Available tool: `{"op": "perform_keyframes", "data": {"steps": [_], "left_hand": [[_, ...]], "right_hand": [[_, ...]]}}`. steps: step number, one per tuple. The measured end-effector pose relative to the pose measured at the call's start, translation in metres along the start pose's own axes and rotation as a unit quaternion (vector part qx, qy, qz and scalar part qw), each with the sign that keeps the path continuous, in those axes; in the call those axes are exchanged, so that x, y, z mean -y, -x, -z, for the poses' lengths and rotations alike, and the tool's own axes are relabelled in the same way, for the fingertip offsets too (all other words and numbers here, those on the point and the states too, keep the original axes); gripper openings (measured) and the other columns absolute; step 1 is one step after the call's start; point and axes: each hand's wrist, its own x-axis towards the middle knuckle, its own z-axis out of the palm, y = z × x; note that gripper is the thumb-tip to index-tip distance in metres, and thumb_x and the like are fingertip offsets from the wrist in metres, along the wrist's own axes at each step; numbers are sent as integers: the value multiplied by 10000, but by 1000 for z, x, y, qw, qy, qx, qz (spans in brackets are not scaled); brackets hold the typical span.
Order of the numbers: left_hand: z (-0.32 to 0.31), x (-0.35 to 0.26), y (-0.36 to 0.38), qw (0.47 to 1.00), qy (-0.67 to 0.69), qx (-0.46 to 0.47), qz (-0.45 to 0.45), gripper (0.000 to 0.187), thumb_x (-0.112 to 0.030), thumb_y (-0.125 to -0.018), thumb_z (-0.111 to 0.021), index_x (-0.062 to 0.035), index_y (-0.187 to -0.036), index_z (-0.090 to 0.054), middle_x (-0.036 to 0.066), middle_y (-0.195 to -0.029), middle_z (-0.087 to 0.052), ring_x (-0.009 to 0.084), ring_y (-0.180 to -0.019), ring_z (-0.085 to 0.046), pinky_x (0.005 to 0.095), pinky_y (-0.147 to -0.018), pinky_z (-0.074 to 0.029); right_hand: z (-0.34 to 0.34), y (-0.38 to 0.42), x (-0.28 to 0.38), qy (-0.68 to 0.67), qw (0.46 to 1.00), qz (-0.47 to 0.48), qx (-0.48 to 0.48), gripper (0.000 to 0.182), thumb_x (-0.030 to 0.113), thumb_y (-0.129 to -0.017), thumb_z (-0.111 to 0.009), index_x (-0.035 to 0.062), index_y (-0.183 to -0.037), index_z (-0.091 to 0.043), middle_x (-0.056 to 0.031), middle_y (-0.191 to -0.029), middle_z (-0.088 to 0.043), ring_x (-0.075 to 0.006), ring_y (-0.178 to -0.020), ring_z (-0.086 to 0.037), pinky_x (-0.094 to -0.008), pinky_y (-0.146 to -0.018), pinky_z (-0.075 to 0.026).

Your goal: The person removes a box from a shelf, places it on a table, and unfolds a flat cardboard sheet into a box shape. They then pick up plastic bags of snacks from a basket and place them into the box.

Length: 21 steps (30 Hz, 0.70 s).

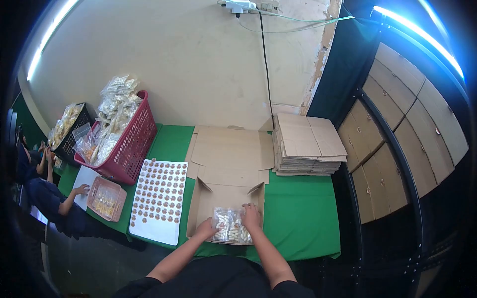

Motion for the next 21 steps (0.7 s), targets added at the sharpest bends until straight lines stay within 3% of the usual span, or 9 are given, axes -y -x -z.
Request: {"op": "perform_keyframes", "data": {"steps": [4,8,11,15,18,21], "left_hand": [[12,2,11,992,35,-100,-65,647,-379,-718,-707,-54,-1219,-457,162,-1034,-595,302,-981,-572,400,-824,-461],[17,2,16,971,143,-156,-108,532,-308,-760,-698,-35,-1172,-501,136,-1016,-608,254,-971,-581,358,-833,-459],[11,-2,18,963,184,-164,-111,486,-261,-774,-696,-37,-1163,-510,119,-1012,-613,213,-969,-582,333,-808,-469],[-3,-16,21,941,271,-163,-123,460,-236,-780,-686,-39,-1157,-510,121,-1025,-601,225,-984,-571,337,-815,-458],[-9,-29,26,917,361,-106,-131,433,-235,-836,-642,-28,-1185,-489,127,-1124,-573,199,-1077,-537,323,-846,-463],[-4,-37,36,923,345,-105,-131,457,-253,-825,-652,-33,-1190,-488,116,-1151,-572,211,-1098,-533,328,-856,-441]], "right_hand": [[12,3,-9,-98,991,31,-90,274,101,-716,-674,91,-982,-611,-101,-1000,-560,-279,-969,-542,-369,-820,-462],[24,22,-11,-213,974,-12,-73,243,102,-749,-655,77,-987,-613,-102,-976,-592,-245,-897,-582,-331,-723,-492],[34,37,-12,-255,966,-28,-41,216,117,-780,-646,64,-987,-613,-92,-947,-617,-200,-848,-600,-294,-667,-500],[42,52,-16,-314,949,-41,-2,206,96,-802,-627,33,-997,-604,-75,-933,-630,-168,-845,-599,-282,-720,-496],[46,57,-15,-359,932,-52,18,199,71,-807,-616,15,-997,-598,-70,-943,-629,-150,-845,-595,-285,-737,-497],[37,56,-16,-391,919,-52,27,182,58,-814,-609,11,-990,-593,-66,-957,-620,-139,-847,-590,-288,-740,-504]]}}
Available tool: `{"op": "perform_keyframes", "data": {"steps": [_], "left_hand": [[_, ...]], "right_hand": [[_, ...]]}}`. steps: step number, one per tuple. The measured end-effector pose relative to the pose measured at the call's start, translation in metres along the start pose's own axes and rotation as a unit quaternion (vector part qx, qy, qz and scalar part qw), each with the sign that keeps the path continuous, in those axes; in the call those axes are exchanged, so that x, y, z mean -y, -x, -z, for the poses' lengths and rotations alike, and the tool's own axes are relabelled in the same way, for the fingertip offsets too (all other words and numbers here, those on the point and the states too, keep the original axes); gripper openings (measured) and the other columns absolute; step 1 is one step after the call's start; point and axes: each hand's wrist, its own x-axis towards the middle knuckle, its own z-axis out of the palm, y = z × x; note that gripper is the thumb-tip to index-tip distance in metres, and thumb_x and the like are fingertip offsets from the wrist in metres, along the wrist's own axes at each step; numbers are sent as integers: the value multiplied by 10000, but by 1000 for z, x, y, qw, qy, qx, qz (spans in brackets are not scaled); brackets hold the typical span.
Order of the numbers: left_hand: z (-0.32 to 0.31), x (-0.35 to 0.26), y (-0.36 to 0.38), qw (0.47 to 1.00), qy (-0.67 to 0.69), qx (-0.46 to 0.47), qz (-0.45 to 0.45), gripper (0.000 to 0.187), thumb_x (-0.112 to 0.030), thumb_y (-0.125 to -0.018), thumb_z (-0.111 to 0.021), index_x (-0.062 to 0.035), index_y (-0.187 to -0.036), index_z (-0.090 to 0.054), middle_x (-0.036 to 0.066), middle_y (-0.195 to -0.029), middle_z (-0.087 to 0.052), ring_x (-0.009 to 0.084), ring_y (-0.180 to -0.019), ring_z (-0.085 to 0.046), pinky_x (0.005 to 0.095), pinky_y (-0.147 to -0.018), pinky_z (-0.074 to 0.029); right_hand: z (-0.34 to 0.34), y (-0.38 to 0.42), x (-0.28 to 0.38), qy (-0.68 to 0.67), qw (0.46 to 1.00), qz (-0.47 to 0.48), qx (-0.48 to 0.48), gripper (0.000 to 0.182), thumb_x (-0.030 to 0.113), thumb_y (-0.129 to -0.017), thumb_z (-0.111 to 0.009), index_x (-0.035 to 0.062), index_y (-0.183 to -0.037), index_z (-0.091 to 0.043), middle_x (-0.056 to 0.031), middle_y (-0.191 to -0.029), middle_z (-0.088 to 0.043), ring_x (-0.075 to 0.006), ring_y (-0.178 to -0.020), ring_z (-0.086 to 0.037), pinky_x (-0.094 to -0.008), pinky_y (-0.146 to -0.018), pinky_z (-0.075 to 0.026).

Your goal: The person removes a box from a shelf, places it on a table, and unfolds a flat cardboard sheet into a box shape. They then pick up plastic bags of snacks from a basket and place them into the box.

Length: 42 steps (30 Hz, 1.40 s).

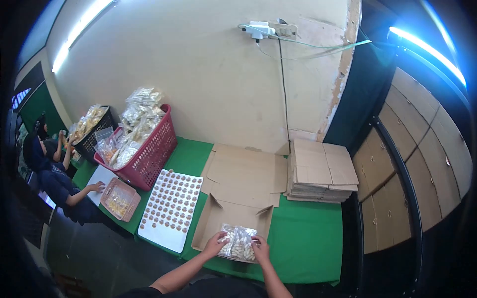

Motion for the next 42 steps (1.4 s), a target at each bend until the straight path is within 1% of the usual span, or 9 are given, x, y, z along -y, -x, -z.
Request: {"op": "perform_keyframes", "data": {"steps": [2,5,8,9,13,17,24,35,42], "left_hand": [[2,0,1,1000,7,7,15,484,-273,-843,-632,-22,-1220,-461,142,-1190,-546,220,-1122,-515,327,-909,-419],[5,2,1,990,128,23,51,474,-254,-883,-576,28,-1234,-424,172,-1229,-501,223,-1147,-485,328,-970,-385],[15,-12,-3,974,198,32,102,462,-240,-886,-573,30,-1232,-427,156,-1210,-511,205,-1139,-484,319,-966,-388],[20,-11,-5,977,192,52,81,459,-301,-892,-559,-50,-1256,-437,129,-1201,-503,190,-1098,-490,342,-950,-397],[39,-21,-17,972,221,51,53,413,-264,-895,-558,-44,-1231,-459,101,-1126,-530,171,-1089,-493,312,-906,-436],[90,-29,-24,961,274,46,-15,342,-176,-861,-607,-5,-1143,-514,88,-1051,-563,135,-944,-566,257,-805,-477],[239,-51,-34,961,266,20,-77,241,-115,-859,-595,6,-1061,-545,71,-955,-591,124,-861,-594,245,-755,-493],[411,-107,-58,947,255,-100,-168,213,-92,-856,-596,21,-1029,-542,71,-895,-606,132,-842,-609,248,-738,-507],[553,-81,-60,941,177,-217,-192,204,-77,-850,-599,14,-1028,-555,68,-875,-618,114,-793,-610,231,-696,-491]], "right_hand": [[-6,-1,-6,-44,999,-23,-6,170,57,-824,-602,17,-988,-588,-60,-946,-612,-141,-841,-590,-279,-732,-508],[-21,-3,-13,-116,993,-30,-18,159,45,-850,-567,16,-1007,-559,-72,-932,-601,-140,-816,-594,-254,-674,-501],[-42,1,-3,-201,978,-34,-54,143,45,-869,-538,14,-1008,-527,-85,-918,-594,-139,-765,-593,-241,-619,-485],[-48,2,-1,-218,972,-35,-79,134,51,-872,-535,17,-1001,-524,-81,-907,-592,-138,-748,-588,-240,-618,-483],[-85,-4,21,-233,964,-29,-124,110,62,-877,-526,31,-982,-524,-69,-865,-585,-133,-714,-575,-233,-605,-469],[-135,-7,65,-230,962,8,-148,90,69,-874,-529,43,-960,-523,-60,-836,-578,-124,-707,-564,-232,-603,-459],[-252,-25,149,-228,953,79,-182,74,37,-879,-505,24,-950,-522,-60,-835,-571,-129,-718,-564,-245,-625,-463],[-392,-82,258,-196,962,192,-10,103,57,-882,-528,6,-971,-526,-67,-835,-585,-130,-760,-574,-250,-673,-467],[-493,-126,314,-176,962,188,92,125,78,-864,-576,18,-971,-557,-32,-847,-586,-96,-785,-572,-234,-703,-476]]}}
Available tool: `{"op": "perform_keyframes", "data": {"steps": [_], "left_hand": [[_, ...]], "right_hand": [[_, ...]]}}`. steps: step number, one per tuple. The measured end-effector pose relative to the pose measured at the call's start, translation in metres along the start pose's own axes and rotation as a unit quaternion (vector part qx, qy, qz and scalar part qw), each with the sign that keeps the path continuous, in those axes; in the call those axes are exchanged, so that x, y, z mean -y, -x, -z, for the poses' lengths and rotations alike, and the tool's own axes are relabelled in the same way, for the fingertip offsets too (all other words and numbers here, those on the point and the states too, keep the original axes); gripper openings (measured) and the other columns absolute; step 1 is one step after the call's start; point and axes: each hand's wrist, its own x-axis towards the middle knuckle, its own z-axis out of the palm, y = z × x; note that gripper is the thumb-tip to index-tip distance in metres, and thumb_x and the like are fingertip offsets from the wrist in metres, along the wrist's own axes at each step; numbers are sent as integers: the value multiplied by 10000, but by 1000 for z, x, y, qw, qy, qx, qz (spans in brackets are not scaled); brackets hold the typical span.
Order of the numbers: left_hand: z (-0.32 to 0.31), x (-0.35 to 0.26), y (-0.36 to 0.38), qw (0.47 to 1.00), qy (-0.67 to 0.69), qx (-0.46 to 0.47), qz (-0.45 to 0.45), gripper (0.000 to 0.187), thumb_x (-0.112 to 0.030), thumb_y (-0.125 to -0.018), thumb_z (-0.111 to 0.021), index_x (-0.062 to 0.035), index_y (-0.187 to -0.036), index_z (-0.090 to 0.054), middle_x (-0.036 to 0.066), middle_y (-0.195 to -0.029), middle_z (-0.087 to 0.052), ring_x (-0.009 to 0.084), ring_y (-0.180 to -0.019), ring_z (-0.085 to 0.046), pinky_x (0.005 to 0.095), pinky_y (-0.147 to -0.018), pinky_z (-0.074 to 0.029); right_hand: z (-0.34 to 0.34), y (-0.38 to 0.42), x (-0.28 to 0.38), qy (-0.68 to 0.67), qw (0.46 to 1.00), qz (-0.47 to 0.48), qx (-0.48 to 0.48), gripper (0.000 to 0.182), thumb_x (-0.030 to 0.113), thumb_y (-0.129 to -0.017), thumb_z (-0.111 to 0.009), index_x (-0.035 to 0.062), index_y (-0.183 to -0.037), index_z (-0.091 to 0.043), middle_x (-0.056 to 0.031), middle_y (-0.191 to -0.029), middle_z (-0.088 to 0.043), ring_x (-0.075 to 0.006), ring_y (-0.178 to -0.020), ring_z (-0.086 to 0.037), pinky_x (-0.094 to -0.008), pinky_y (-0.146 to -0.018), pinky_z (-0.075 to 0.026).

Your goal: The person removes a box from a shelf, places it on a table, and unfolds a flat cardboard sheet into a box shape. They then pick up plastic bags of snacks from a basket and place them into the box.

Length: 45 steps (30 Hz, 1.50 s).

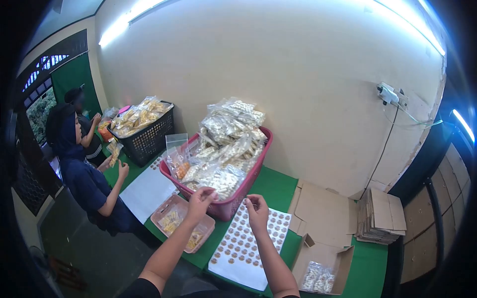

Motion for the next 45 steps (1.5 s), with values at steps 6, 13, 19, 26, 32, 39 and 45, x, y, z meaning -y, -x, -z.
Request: {"op": "perform_keyframes", "data": {"steps": [6,13,19,26,32,39,45], "left_hand": [[102,18,-106,996,-61,-49,-36,205,-106,-835,-615,-9,-1011,-579,68,-844,-610,138,-784,-613,240,-686,-495],[132,86,-223,974,-203,90,-41,218,-116,-792,-608,-25,-990,-601,84,-841,-623,179,-755,-600,302,-696,-472],[138,111,-253,931,-283,177,-148,423,-96,-732,-646,-35,-1133,-527,141,-1015,-608,277,-933,-587,344,-842,-447],[126,84,-252,892,-314,326,5,913,-349,-569,-822,-78,-1328,-394,167,-1237,-474,315,-1149,-457,394,-991,-348],[126,83,-251,896,-302,227,-233,1216,-439,-480,-848,-87,-1418,-161,214,-1373,-301,371,-1262,-312,420,-1038,-288],[129,88,-252,929,-227,286,-64,797,-312,-554,-846,-42,-1186,-442,104,-1013,-540,199,-926,-490,309,-810,-397],[125,74,-244,972,-176,155,-4,324,-301,-700,-767,-47,-827,-609,-23,-689,-558,70,-608,-470,248,-541,-393]], "right_hand": [[-94,-62,-23,105,993,8,48,199,123,-812,-627,-8,-954,-577,-104,-804,-647,-144,-697,-635,-260,-613,-510],[-191,-145,-117,473,881,-29,23,482,243,-752,-673,44,-1139,-466,-197,-769,-623,-287,-680,-645,-383,-622,-506],[-201,-145,-98,471,881,30,9,497,87,-740,-603,107,-1208,-439,-139,-820,-601,-325,-780,-601,-419,-687,-481],[-184,-154,-75,189,961,109,-170,460,-59,-780,-511,92,-1210,-445,-45,-843,-559,-113,-726,-540,-249,-636,-465],[-174,-164,-87,-44,991,81,-100,419,-41,-813,-512,74,-1207,-429,-30,-880,-549,-116,-793,-551,-256,-701,-478],[-171,-160,-84,-175,978,0,-117,396,35,-841,-548,76,-1207,-405,-63,-954,-535,-164,-832,-584,-297,-709,-521],[-178,-156,-97,14,997,-75,-34,397,155,-823,-642,46,-1165,-470,-86,-960,-573,-163,-798,-598,-278,-677,-512]]}}
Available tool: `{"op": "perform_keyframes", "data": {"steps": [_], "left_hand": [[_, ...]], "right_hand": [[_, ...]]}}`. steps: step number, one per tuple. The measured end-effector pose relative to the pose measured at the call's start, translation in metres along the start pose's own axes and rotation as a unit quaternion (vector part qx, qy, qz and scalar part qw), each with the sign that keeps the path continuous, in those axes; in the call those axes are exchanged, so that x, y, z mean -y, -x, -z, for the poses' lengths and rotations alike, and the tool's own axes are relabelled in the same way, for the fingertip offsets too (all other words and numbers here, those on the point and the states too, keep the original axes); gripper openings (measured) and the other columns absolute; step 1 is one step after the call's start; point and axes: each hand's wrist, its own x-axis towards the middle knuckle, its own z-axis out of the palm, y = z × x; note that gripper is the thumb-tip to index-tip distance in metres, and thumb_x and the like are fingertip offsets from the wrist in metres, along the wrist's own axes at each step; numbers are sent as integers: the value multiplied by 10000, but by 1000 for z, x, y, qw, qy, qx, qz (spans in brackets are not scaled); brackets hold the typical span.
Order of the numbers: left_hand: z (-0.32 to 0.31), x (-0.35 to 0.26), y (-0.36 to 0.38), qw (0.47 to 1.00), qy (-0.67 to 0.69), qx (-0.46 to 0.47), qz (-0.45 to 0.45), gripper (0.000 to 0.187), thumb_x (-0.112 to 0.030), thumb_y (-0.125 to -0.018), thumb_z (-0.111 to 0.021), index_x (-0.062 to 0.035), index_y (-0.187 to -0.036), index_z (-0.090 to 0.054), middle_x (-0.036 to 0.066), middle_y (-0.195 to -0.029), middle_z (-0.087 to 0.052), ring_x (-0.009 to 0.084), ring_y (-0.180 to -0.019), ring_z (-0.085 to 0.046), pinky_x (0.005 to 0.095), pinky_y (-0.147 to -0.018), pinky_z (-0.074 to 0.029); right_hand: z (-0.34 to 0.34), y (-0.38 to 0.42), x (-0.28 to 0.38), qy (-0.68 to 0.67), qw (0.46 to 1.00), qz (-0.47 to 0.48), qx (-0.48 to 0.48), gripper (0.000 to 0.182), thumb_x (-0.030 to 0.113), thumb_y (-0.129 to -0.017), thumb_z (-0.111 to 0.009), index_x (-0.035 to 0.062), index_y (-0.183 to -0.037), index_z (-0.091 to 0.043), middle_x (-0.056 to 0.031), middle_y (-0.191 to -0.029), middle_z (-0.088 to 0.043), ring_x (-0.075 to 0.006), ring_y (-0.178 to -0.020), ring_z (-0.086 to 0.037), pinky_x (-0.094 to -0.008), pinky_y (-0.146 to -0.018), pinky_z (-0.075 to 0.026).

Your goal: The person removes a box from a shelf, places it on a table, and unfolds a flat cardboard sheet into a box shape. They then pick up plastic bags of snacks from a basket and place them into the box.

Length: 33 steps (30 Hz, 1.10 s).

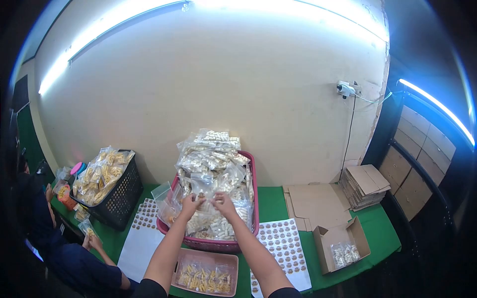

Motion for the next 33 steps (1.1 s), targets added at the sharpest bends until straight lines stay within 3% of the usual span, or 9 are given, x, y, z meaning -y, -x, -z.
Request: {"op": "perform_keyframes", "data": {"steps": [1,3,13,18,23,27,29,32,33], "left_hand": [[-4,-4,1,1000,-1,1,-3,324,-301,-700,-767,-47,-827,-609,-23,-689,-558,70,-608,-470,248,-541,-393],[-9,-22,6,950,272,64,142,296,-288,-759,-727,-47,-876,-603,-24,-725,-572,65,-619,-491,237,-546,-398],[-84,-80,36,968,227,89,65,276,-221,-797,-701,-23,-961,-601,2,-824,-605,68,-704,-532,209,-613,-409],[-162,-150,91,944,290,142,62,230,-198,-817,-678,-15,-940,-611,26,-840,-626,78,-742,-565,217,-655,-451],[-267,-148,149,928,299,197,105,290,-190,-820,-671,-4,-1026,-585,24,-900,-611,84,-776,-558,223,-686,-457],[-356,-125,206,907,258,279,181,335,-136,-819,-663,-11,-1104,-542,17,-944,-591,68,-805,-551,202,-666,-444],[-400,-90,236,885,269,305,227,296,-151,-838,-644,-10,-1080,-549,13,-926,-589,61,-780,-543,208,-641,-437],[-445,-96,282,854,241,343,308,249,-266,-893,-570,-48,-1013,-559,12,-856,-579,68,-717,-538,205,-627,-449],[-458,-102,300,835,274,276,390,287,-319,-897,-552,-55,-1008,-547,27,-854,-580,84,-694,-543,206,-630,-463]], "right_hand": [[-2,2,2,92,993,-17,71,384,171,-812,-659,36,-1137,-506,-84,-941,-587,-155,-798,-594,-276,-669,-506],[0,-1,-8,139,987,26,81,384,202,-792,-683,12,-1098,-549,-83,-925,-612,-155,-832,-585,-292,-690,-491],[71,49,60,188,982,14,-11,529,235,-680,-784,-32,-1073,-552,-89,-912,-613,-134,-806,-570,-273,-694,-464],[152,117,100,34,997,62,8,393,134,-753,-724,-2,-1062,-522,-55,-906,-614,-97,-838,-575,-247,-733,-468],[265,186,82,106,991,72,-29,386,128,-734,-745,14,-1028,-522,-48,-905,-606,-92,-840,-572,-238,-740,-469],[350,248,45,131,985,23,-106,395,140,-753,-729,29,-1066,-516,-21,-879,-595,-79,-766,-555,-212,-662,-452],[383,286,32,-89,981,-146,-93,381,135,-783,-698,39,-1100,-510,-15,-868,-592,-72,-755,-553,-188,-613,-437],[423,339,5,-135,963,-204,-113,405,122,-816,-658,36,-1160,-462,-42,-901,-591,-113,-751,-598,-216,-597,-491],[434,354,-1,-170,947,-236,-136,427,122,-822,-650,34,-1183,-439,-54,-915,-590,-137,-738,-614,-238,-592,-513]]}}
